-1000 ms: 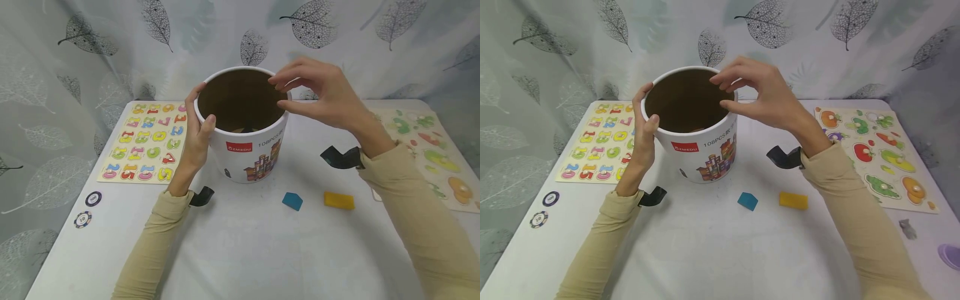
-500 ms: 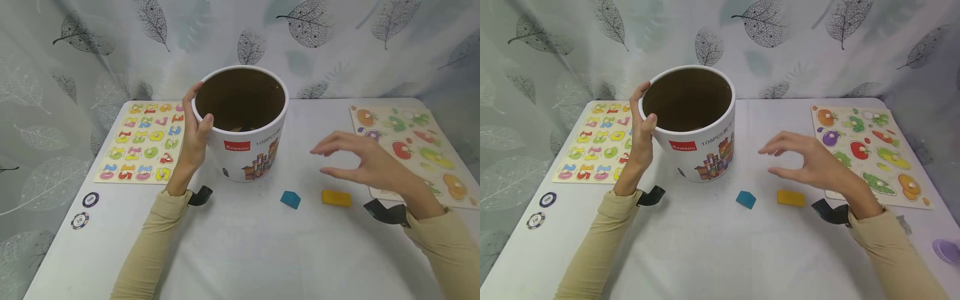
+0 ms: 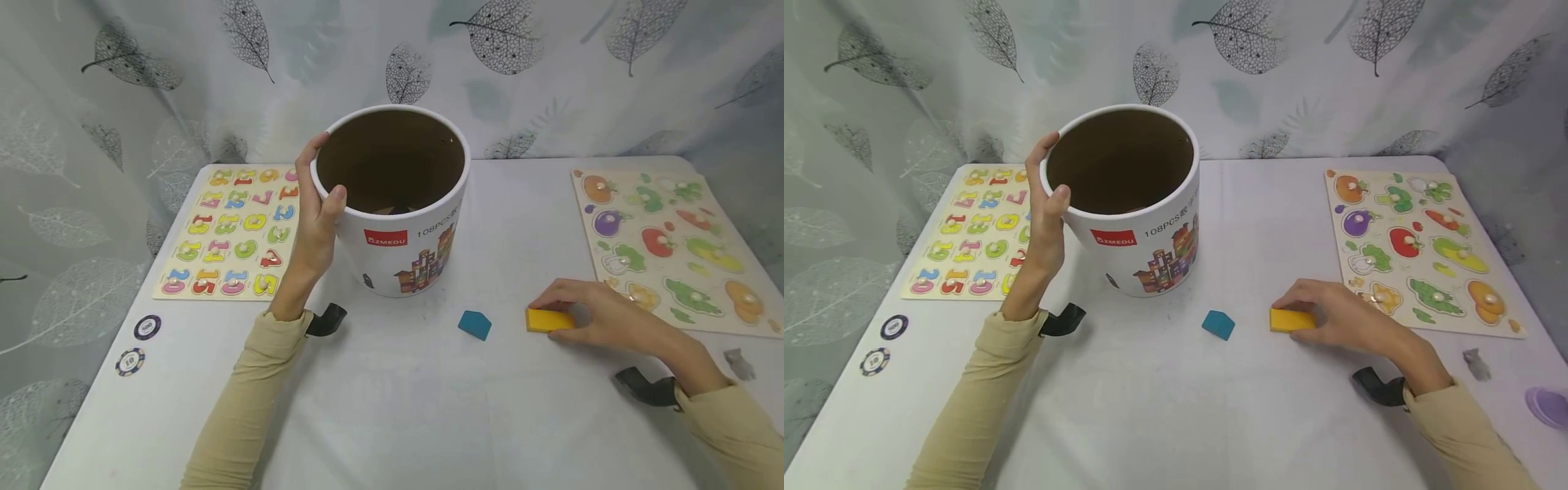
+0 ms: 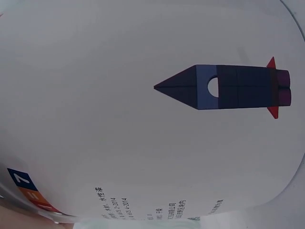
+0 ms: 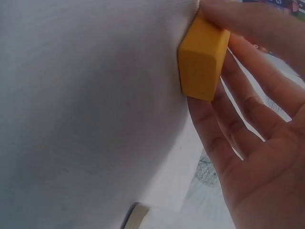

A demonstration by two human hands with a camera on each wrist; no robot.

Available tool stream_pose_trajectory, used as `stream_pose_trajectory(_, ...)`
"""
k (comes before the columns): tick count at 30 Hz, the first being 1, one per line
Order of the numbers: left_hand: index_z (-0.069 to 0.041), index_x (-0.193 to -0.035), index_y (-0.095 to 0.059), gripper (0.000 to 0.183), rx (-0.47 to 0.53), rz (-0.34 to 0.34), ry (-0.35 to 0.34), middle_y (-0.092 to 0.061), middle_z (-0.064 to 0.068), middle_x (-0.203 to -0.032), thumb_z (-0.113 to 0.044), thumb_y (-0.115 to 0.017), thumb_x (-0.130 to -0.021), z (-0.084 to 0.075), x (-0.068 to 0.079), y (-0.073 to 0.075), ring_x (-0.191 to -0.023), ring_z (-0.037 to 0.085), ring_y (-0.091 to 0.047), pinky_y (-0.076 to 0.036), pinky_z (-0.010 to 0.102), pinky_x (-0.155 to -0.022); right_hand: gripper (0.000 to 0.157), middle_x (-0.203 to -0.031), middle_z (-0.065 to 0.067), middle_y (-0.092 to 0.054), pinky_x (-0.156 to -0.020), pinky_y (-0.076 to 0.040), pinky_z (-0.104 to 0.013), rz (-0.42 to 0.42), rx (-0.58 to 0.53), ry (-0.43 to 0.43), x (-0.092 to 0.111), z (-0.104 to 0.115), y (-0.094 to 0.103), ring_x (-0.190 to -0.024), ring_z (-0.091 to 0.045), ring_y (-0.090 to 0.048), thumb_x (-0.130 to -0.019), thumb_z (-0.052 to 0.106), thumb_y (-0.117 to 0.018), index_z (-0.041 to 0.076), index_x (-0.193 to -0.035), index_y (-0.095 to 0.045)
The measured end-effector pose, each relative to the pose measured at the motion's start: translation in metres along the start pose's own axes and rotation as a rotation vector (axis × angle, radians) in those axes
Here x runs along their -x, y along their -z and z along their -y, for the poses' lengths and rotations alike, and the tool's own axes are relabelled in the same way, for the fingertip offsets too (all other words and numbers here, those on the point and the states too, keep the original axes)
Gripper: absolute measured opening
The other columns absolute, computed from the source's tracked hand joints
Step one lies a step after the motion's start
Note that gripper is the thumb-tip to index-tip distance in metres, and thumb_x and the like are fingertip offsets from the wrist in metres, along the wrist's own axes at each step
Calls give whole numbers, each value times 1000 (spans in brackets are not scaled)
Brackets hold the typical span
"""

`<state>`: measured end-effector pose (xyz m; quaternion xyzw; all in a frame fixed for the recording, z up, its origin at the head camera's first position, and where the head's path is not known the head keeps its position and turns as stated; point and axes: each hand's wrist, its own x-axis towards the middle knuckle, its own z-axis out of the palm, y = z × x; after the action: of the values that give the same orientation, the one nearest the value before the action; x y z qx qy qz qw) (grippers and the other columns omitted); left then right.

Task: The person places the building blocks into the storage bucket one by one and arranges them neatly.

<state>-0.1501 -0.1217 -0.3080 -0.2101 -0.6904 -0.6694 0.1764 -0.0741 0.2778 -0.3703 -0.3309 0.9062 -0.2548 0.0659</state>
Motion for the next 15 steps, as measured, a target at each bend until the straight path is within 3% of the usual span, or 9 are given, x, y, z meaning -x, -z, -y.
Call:
stream_pose_trajectory(9, -16, -150, -22, 100, -10, 3, -26, -38, 15, -148, -74, -58, -77, 1, 0, 0, -132, 37, -39, -40, 54, -107, 52, -100, 20, -64, -78, -50, -14, -4, -6, 52, -6, 2, 5, -84, 2, -56, -66, 6, -87, 25, -111, -70)
stream_pose_trajectory(12, -15, -150, -22, 101, -7, 2, -29, -38, 16, -148, -74, -58, -77, 1, 0, 0, -132, 38, -39, -41, 52, -107, 52, -102, 17, -64, -74, -50, -16, -14, -57, 69, -19, 12, 20, -84, 1, -55, -69, 3, -85, 24, -113, -69)
stream_pose_trajectory(15, -14, -150, -22, 101, -5, -1, -32, -37, 16, -148, -73, -58, -77, 1, 0, 0, -132, 38, -39, -43, 44, -106, 56, -106, 14, -65, -75, -49, -14, -75, -82, 116, -39, 30, 43, -87, 1, -55, -68, 0, -85, 23, -117, -68)
